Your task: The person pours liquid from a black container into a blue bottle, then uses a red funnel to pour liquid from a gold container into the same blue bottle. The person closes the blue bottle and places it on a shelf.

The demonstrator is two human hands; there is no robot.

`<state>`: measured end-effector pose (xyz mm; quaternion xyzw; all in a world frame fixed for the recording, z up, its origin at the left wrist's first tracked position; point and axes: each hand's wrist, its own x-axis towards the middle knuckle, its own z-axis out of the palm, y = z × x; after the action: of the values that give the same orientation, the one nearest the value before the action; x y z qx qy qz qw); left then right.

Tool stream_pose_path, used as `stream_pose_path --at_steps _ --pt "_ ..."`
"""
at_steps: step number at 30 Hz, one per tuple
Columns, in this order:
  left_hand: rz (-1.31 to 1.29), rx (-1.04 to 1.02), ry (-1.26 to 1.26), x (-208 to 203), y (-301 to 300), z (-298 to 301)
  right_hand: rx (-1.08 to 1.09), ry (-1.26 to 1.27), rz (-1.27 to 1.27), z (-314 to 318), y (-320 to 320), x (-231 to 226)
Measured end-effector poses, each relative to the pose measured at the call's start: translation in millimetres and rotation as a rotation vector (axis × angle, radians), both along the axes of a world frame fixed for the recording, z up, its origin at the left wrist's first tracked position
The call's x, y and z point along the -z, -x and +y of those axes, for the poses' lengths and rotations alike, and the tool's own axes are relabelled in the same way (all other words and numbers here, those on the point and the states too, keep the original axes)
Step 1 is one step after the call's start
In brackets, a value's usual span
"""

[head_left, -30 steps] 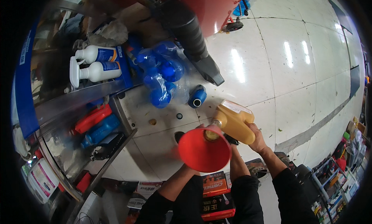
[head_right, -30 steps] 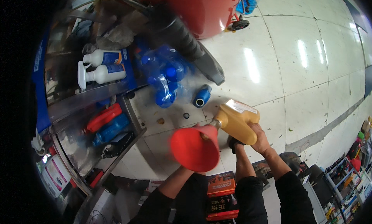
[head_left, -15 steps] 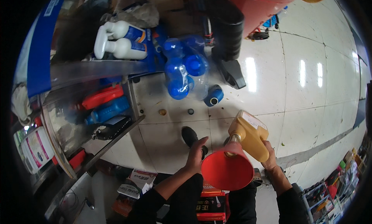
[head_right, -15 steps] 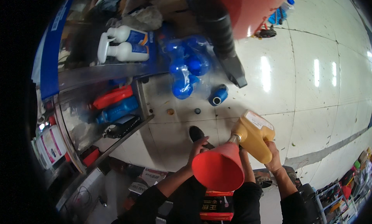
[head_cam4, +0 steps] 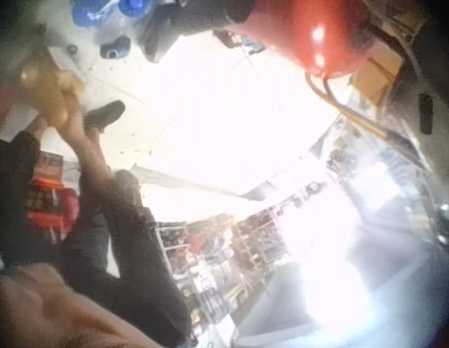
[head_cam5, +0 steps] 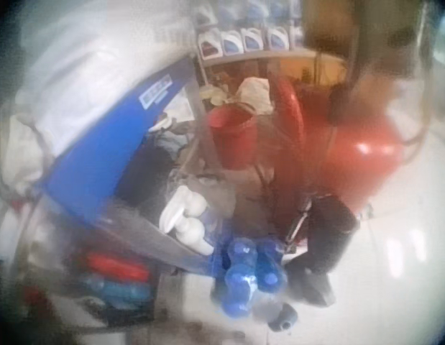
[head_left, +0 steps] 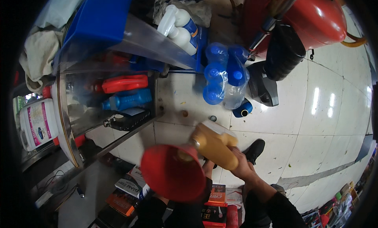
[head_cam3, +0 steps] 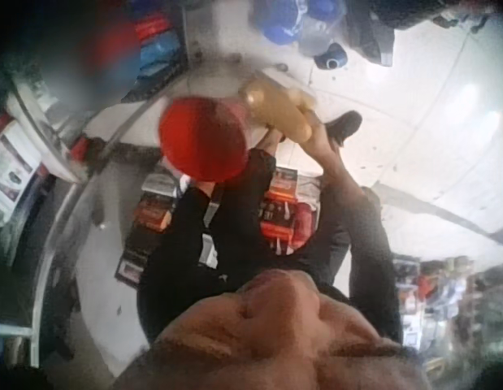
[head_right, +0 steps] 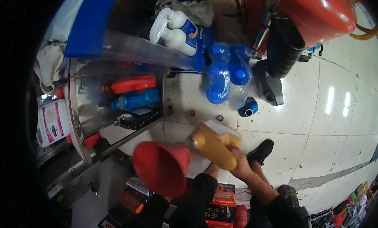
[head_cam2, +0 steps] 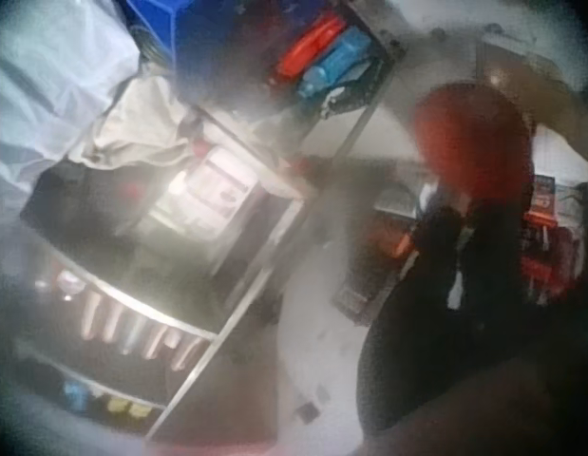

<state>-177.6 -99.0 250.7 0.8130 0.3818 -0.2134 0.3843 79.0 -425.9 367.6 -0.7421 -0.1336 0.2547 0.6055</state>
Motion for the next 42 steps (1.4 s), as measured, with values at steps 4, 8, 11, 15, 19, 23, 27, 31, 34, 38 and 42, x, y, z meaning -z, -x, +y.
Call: stream_pose_path --at_steps 4,8,11,15,19,23,27,31,34,38,42 --pt "-0.101 0.100 -0.143 22 -32 39 0.052 -0.096 0.079 105 -30 39" --pt "-0.110 0.236 -0.278 46 -80 67 0.112 -0.132 -0.011 204 -71 100" --pt "-0.135 0.347 -0.279 70 -114 82 0.047 -0.174 -0.021 255 -103 142" --pt "-0.105 0.444 -0.237 117 -153 98 0.114 -0.194 -0.070 297 -123 176" --pt "-0.228 0.521 -0.356 162 -176 99 0.069 -0.189 -0.014 303 -131 197" --pt "-0.357 0.590 -0.429 188 -194 94 0.051 -0.119 -0.104 304 -131 202" --pt "-0.274 0.636 -0.428 203 -203 91 0.047 0.003 -0.210 307 -131 201" --pt "-0.380 0.654 -0.450 216 -203 96 0.107 -0.009 -0.392 247 -104 212" --pt "-0.393 0.621 -0.425 222 -195 95 -0.090 0.182 -0.367 153 -49 233" --pt "-0.474 0.548 -0.292 228 -187 74 -0.314 0.527 -0.269 56 17 273" --pt "-0.452 0.633 -0.342 231 -193 49 -0.225 0.653 -0.107 37 48 308"
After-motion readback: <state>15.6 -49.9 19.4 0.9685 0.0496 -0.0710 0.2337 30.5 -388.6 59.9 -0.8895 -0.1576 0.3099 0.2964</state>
